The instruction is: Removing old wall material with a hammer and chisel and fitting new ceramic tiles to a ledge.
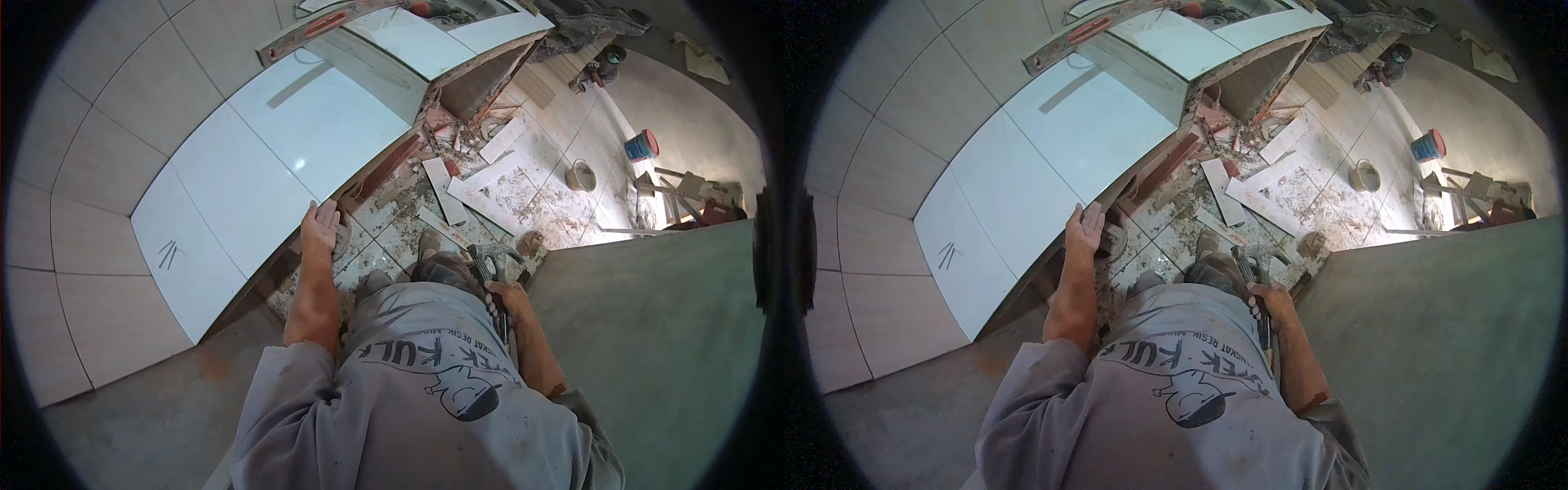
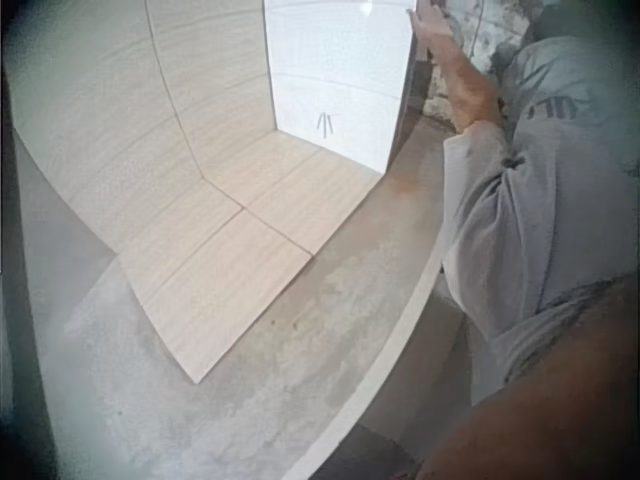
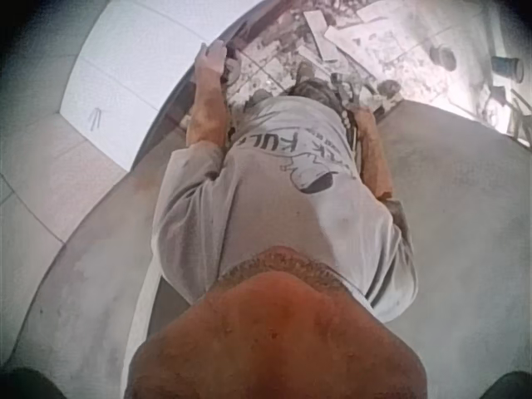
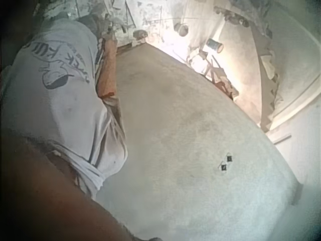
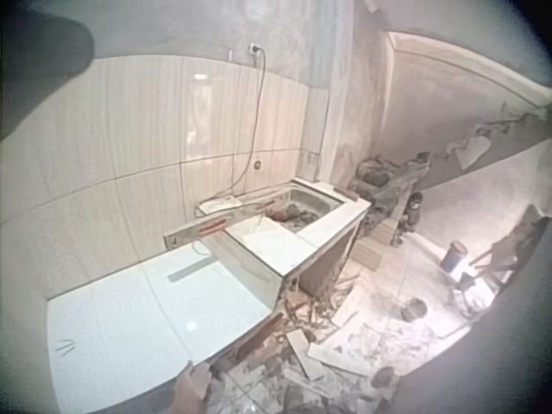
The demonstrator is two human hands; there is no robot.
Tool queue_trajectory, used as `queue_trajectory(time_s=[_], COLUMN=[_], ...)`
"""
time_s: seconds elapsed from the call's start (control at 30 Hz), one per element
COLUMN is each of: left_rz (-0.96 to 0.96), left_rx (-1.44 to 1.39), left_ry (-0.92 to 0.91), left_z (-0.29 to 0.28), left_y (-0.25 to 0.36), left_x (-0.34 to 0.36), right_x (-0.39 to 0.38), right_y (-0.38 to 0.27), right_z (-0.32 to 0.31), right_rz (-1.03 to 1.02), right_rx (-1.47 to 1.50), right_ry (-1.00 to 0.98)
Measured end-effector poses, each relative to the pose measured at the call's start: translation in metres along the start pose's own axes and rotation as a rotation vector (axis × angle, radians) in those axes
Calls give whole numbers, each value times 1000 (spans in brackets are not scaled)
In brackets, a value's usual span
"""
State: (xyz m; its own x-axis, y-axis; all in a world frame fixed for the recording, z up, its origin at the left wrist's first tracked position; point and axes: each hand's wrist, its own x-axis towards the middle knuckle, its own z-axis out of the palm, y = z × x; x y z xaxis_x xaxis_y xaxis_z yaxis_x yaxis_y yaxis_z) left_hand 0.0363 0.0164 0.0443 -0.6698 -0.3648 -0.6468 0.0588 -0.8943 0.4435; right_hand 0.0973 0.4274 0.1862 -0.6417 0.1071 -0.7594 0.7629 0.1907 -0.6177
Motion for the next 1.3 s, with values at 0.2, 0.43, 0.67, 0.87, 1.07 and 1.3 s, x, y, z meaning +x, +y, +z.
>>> queue_trajectory(time_s=[0.2, 0.43, 0.67, 0.87, 1.07, 1.3], left_rz=[-32, 58, 73, -115, -98, 66], left_rx=[33, 117, 185, 347, 239, 767], left_ry=[-9, 87, 257, 155, 5, 250], left_z=[34, 67, 114, 190, 262, 294], left_y=[-20, -52, -74, -124, -153, -149], left_x=[13, 21, 37, 54, 69, 65], right_x=[30, 102, 198, 268, 313, 329], right_y=[-14, -50, -90, -122, -171, -201], right_z=[-10, -36, -85, -126, -153, -159], right_rz=[3, 65, 126, 110, 50, 135], right_rx=[12, -4, 25, -136, -232, -158], right_ry=[-32, -64, -160, -147, -186, -157])
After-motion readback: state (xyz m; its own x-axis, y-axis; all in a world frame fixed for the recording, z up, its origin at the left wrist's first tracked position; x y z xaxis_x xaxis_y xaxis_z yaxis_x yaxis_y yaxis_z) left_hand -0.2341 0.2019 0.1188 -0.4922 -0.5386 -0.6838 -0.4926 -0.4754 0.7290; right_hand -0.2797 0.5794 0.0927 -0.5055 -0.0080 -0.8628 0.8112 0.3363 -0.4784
